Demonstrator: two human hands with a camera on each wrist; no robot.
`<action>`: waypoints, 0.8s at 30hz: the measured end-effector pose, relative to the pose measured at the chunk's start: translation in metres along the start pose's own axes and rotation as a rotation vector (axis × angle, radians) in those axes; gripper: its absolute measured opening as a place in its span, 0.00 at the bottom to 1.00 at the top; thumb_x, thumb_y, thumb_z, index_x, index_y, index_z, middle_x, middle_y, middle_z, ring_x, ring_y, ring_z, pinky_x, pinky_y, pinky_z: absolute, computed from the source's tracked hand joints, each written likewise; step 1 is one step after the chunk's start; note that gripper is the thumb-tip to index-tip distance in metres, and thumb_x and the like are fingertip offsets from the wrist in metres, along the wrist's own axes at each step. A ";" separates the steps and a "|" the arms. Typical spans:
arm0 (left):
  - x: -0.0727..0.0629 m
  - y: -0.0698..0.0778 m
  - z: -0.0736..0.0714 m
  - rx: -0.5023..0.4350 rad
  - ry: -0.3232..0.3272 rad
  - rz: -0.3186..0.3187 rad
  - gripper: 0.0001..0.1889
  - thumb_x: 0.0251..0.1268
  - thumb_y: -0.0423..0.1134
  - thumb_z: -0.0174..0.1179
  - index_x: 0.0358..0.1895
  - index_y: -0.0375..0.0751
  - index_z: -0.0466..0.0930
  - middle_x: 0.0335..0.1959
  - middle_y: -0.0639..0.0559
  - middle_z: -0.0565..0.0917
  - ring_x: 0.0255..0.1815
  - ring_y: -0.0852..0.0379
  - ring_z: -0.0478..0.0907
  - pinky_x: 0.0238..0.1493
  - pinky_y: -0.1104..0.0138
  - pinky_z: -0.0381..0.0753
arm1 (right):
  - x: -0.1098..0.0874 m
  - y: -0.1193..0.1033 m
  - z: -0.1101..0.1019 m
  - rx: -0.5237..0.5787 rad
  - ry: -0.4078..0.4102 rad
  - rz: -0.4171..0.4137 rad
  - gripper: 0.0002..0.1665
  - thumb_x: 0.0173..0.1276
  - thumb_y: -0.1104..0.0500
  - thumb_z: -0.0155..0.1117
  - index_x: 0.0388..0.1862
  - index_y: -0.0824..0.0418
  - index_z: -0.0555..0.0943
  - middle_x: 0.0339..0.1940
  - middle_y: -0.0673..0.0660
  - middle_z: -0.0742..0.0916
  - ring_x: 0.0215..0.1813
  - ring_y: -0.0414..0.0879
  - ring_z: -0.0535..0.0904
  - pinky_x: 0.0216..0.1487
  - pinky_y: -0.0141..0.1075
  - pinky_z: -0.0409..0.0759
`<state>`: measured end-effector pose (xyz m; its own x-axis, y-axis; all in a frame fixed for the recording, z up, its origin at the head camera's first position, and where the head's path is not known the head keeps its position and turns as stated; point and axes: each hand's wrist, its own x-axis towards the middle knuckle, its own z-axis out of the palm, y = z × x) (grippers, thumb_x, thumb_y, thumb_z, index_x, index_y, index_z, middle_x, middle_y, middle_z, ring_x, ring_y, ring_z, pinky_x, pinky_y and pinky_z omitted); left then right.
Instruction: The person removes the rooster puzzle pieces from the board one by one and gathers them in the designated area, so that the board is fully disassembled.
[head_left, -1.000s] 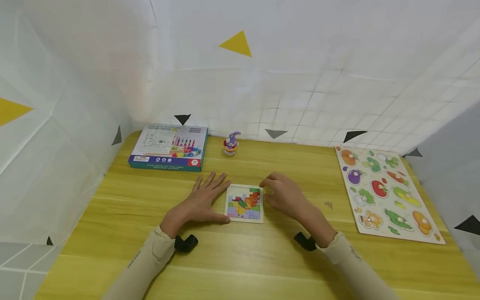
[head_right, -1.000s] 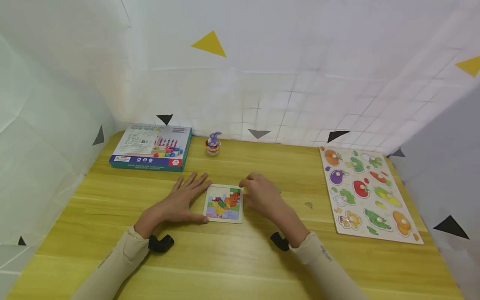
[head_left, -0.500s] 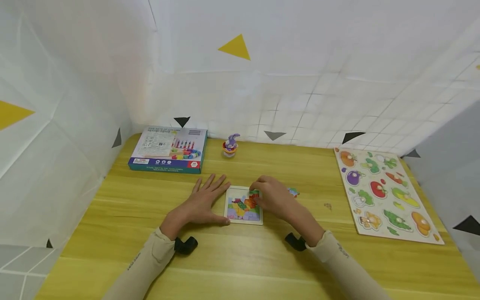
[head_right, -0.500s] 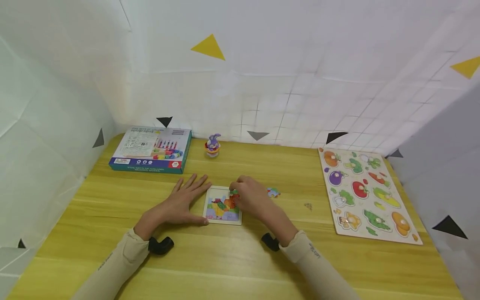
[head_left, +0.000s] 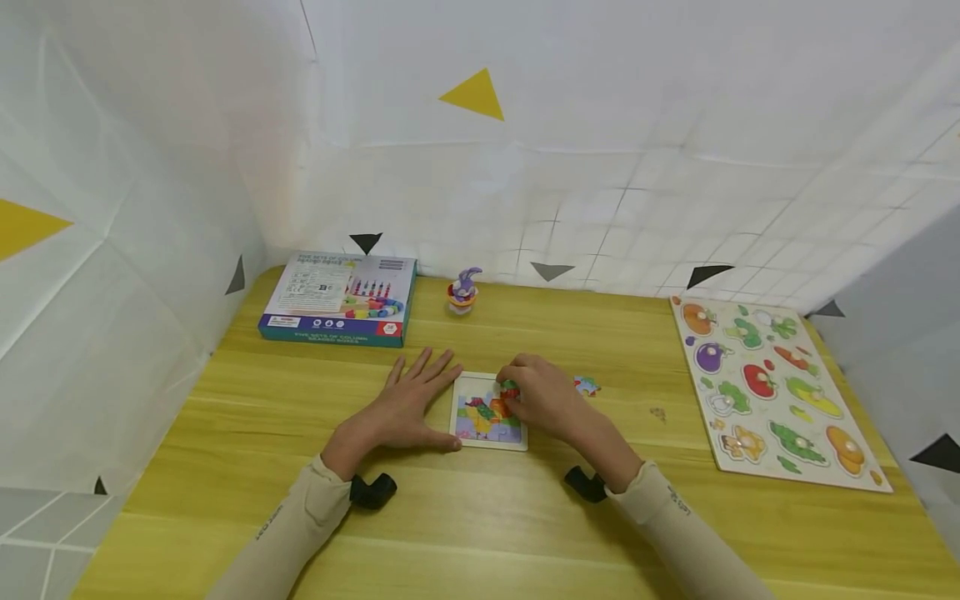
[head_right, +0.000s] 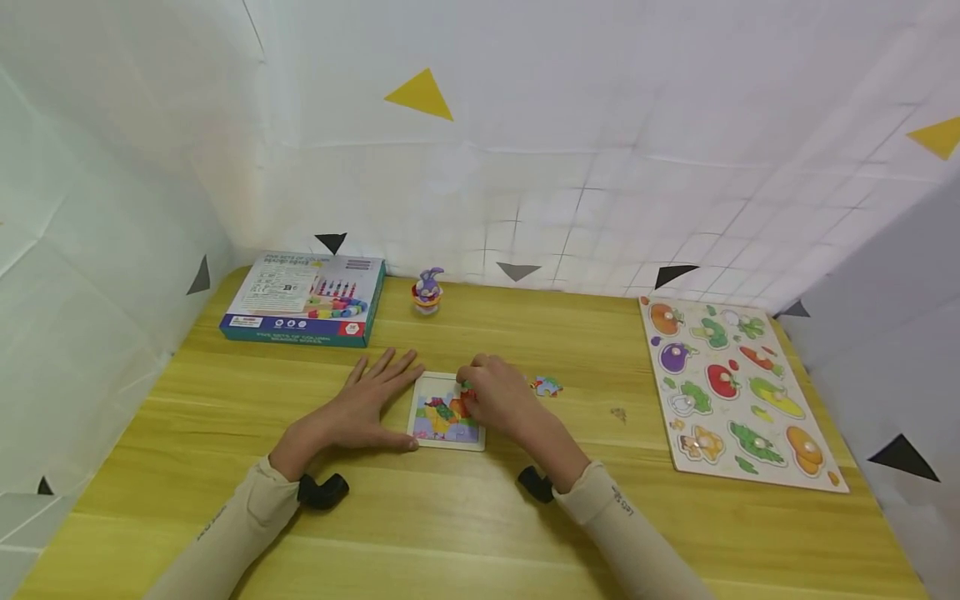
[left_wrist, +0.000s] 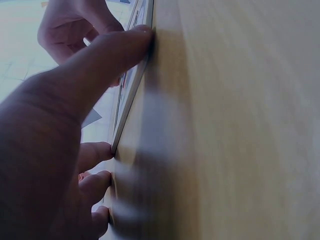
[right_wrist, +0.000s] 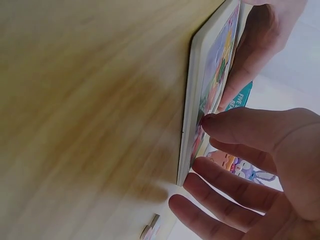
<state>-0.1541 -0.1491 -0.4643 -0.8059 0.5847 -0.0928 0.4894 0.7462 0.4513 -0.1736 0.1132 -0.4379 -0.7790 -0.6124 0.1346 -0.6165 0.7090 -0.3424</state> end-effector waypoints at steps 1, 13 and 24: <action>0.000 0.000 0.000 0.001 0.001 0.001 0.58 0.52 0.72 0.66 0.82 0.48 0.50 0.82 0.48 0.43 0.81 0.41 0.33 0.74 0.39 0.29 | 0.000 0.000 0.000 -0.001 0.000 0.001 0.12 0.57 0.65 0.76 0.41 0.60 0.88 0.43 0.56 0.85 0.44 0.50 0.81 0.44 0.43 0.83; 0.001 -0.001 0.001 0.000 -0.009 -0.006 0.59 0.52 0.73 0.65 0.82 0.50 0.48 0.83 0.49 0.42 0.81 0.42 0.31 0.74 0.41 0.27 | 0.001 0.000 0.001 -0.026 -0.019 -0.025 0.06 0.59 0.65 0.74 0.35 0.55 0.90 0.37 0.51 0.82 0.39 0.46 0.78 0.39 0.39 0.81; 0.000 0.000 0.000 -0.012 -0.007 -0.004 0.58 0.52 0.72 0.66 0.82 0.49 0.48 0.83 0.49 0.42 0.81 0.42 0.32 0.74 0.40 0.27 | 0.001 0.000 0.002 -0.043 -0.028 -0.018 0.06 0.60 0.64 0.74 0.33 0.54 0.89 0.39 0.52 0.83 0.41 0.47 0.77 0.38 0.38 0.79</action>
<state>-0.1544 -0.1487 -0.4645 -0.8053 0.5842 -0.1011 0.4824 0.7447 0.4612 -0.1740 0.1118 -0.4393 -0.7643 -0.6347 0.1140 -0.6356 0.7115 -0.2997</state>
